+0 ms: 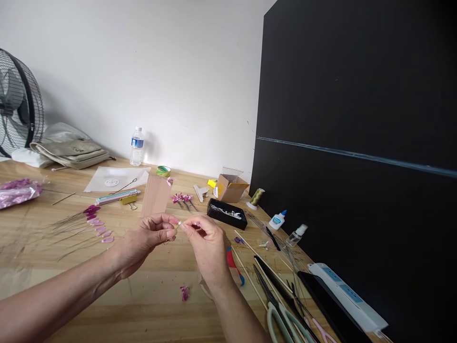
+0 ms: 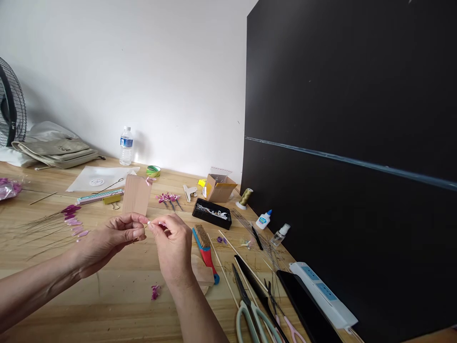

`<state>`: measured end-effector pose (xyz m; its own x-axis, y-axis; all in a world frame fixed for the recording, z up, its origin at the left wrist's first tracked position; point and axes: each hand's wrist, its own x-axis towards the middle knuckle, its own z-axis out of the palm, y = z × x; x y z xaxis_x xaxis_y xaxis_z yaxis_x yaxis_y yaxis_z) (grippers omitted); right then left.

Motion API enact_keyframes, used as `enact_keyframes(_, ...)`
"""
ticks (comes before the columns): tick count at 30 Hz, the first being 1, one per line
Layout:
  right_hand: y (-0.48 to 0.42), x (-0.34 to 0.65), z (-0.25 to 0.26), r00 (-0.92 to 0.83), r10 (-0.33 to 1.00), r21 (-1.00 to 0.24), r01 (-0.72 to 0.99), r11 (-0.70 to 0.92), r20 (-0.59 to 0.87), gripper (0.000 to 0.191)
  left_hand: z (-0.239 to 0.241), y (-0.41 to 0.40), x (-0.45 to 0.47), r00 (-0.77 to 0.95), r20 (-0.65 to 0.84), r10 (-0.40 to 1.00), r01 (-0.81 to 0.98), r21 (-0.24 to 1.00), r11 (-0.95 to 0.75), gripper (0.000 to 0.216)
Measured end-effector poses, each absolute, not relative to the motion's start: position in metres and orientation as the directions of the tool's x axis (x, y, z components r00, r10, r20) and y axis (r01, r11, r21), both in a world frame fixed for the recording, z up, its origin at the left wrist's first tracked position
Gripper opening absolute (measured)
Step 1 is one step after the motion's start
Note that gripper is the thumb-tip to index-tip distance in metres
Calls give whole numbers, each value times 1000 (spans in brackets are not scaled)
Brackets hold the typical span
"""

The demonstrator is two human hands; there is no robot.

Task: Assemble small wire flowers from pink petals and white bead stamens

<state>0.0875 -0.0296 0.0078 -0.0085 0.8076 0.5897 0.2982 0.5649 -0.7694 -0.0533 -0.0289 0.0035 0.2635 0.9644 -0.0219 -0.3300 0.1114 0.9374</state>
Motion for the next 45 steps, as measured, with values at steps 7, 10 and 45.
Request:
enact_keyframes(7,-30,87,9,-17,819,-778,302,551,573,12,3,-30,-53,276,-11,961,-309,946,100,19)
enact_keyframes(10,-31,88,10,-27,811,-757,343,556,584,13,2,-30,-54,312,-25,950,-293,948,121,16)
enact_keyframes(45,-28,90,8,-120,843,-821,190,538,525,11,0,-29,-58,393,-53,918,-383,898,216,8)
